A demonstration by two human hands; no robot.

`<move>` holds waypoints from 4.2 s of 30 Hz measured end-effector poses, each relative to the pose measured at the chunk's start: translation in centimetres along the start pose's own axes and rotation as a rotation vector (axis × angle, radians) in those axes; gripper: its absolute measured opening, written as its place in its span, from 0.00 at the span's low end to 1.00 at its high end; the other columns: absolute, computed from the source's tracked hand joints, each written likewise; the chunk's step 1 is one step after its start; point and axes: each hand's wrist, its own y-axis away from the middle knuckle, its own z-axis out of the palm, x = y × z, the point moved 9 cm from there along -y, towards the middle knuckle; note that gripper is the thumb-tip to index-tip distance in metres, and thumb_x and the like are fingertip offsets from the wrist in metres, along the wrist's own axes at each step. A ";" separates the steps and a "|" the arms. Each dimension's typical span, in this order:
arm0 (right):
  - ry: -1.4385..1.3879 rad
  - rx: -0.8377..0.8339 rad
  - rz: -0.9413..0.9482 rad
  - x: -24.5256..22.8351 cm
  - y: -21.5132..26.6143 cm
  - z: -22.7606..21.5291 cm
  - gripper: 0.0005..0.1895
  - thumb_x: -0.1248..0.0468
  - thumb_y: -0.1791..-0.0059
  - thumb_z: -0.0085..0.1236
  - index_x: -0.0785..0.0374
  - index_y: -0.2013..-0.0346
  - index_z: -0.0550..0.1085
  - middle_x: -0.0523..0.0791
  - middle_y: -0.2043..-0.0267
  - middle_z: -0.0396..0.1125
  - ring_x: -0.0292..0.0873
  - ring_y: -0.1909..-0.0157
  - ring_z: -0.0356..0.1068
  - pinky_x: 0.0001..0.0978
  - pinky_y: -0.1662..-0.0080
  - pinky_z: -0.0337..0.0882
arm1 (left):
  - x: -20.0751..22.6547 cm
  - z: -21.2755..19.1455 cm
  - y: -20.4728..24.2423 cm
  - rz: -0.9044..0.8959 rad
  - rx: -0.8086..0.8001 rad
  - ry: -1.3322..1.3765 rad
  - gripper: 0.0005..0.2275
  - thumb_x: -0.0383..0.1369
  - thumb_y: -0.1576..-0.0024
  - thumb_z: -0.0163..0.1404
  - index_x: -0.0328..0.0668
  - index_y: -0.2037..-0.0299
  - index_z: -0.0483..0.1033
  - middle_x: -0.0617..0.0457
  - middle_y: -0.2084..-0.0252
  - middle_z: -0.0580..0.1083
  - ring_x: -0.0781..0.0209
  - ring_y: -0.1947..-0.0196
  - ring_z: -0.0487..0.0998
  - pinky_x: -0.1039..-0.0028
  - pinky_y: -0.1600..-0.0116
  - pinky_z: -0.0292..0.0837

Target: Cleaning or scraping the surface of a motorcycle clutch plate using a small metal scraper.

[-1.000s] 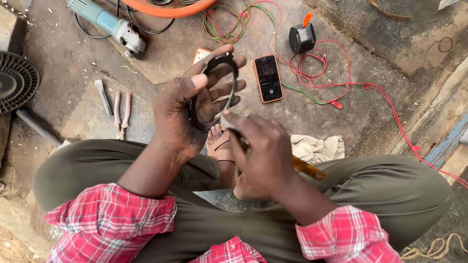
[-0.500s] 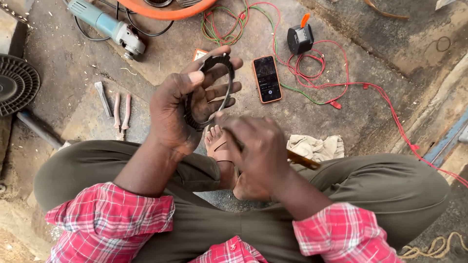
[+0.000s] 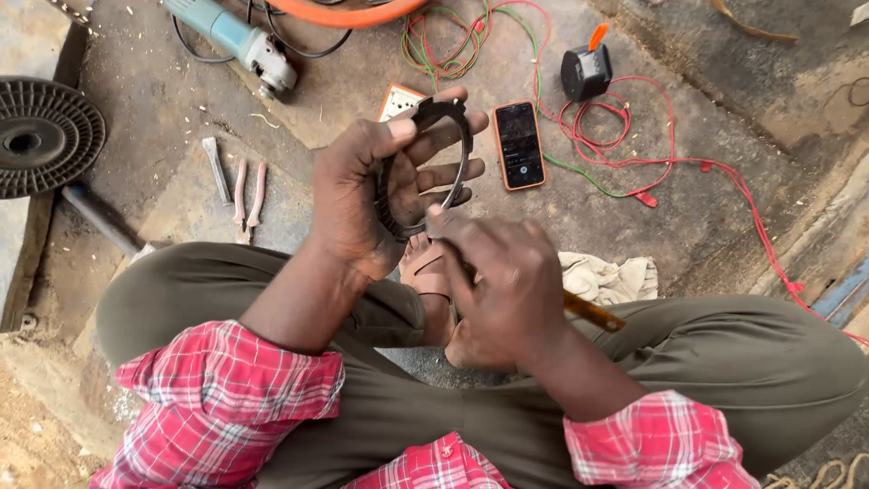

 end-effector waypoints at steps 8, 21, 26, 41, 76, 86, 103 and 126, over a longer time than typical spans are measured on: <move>0.003 0.019 -0.084 -1.2 0.1 -0.3 0.19 0.66 0.51 0.64 0.59 0.46 0.77 0.46 0.65 0.71 0.49 0.65 0.71 0.44 0.61 0.64 | 0.3 0.2 0.3 -0.014 0.031 0.022 0.30 0.40 0.43 0.44 0.32 0.31 0.65 0.41 0.39 0.75 0.48 0.51 0.80 0.63 0.45 0.76; -0.035 -0.038 0.014 -0.5 -0.2 -0.2 0.20 0.67 0.51 0.64 0.61 0.44 0.77 0.48 0.62 0.73 0.52 0.64 0.72 0.46 0.59 0.67 | 0.2 0.0 0.2 0.026 0.057 0.011 0.30 0.42 0.43 0.43 0.36 0.30 0.65 0.42 0.38 0.75 0.50 0.51 0.80 0.64 0.46 0.75; -0.119 0.026 -0.055 -0.9 0.1 -0.4 0.19 0.68 0.50 0.62 0.61 0.44 0.74 0.49 0.52 0.75 0.51 0.55 0.75 0.44 0.55 0.68 | -0.1 -0.2 0.4 0.014 0.045 0.024 0.30 0.42 0.44 0.42 0.36 0.30 0.65 0.42 0.38 0.75 0.49 0.50 0.80 0.63 0.45 0.75; -0.071 0.037 0.037 0.0 0.3 -0.9 0.22 0.68 0.51 0.64 0.63 0.41 0.74 0.50 0.57 0.72 0.53 0.57 0.73 0.43 0.54 0.68 | 1.6 1.3 1.5 0.098 -0.008 0.065 0.33 0.42 0.42 0.48 0.35 0.26 0.61 0.40 0.35 0.72 0.46 0.44 0.77 0.64 0.40 0.74; 0.108 0.114 -0.010 1.0 -0.3 -4.9 0.19 0.70 0.45 0.70 0.64 0.41 0.76 0.52 0.50 0.75 0.46 0.51 0.78 0.35 0.48 0.76 | 0.9 2.6 1.6 0.193 -0.305 0.089 0.33 0.52 0.33 0.47 0.37 0.24 0.59 0.44 0.36 0.71 0.60 0.49 0.71 0.66 0.36 0.72; 0.237 0.080 0.016 -0.6 -0.5 -3.9 0.20 0.69 0.51 0.69 0.61 0.44 0.78 0.50 0.58 0.74 0.52 0.60 0.74 0.43 0.54 0.71 | -0.2 1.7 1.1 0.149 -0.092 0.079 0.32 0.48 0.37 0.49 0.36 0.27 0.64 0.46 0.36 0.73 0.58 0.45 0.72 0.67 0.37 0.70; 0.233 -0.062 -0.046 -2.0 -0.4 -2.4 0.17 0.68 0.51 0.66 0.64 0.47 0.77 0.47 0.62 0.73 0.48 0.65 0.73 0.42 0.62 0.62 | -2.6 0.6 1.3 0.010 -0.084 0.025 0.30 0.45 0.36 0.51 0.29 0.30 0.67 0.46 0.42 0.75 0.60 0.49 0.72 0.71 0.43 0.68; 0.091 -0.031 -0.053 -1.9 0.4 -1.1 0.23 0.67 0.50 0.63 0.65 0.39 0.74 0.47 0.66 0.68 0.47 0.66 0.69 0.44 0.61 0.64 | -1.2 0.8 1.1 -0.011 0.016 0.010 0.29 0.46 0.41 0.51 0.32 0.35 0.69 0.39 0.37 0.74 0.55 0.47 0.74 0.65 0.40 0.69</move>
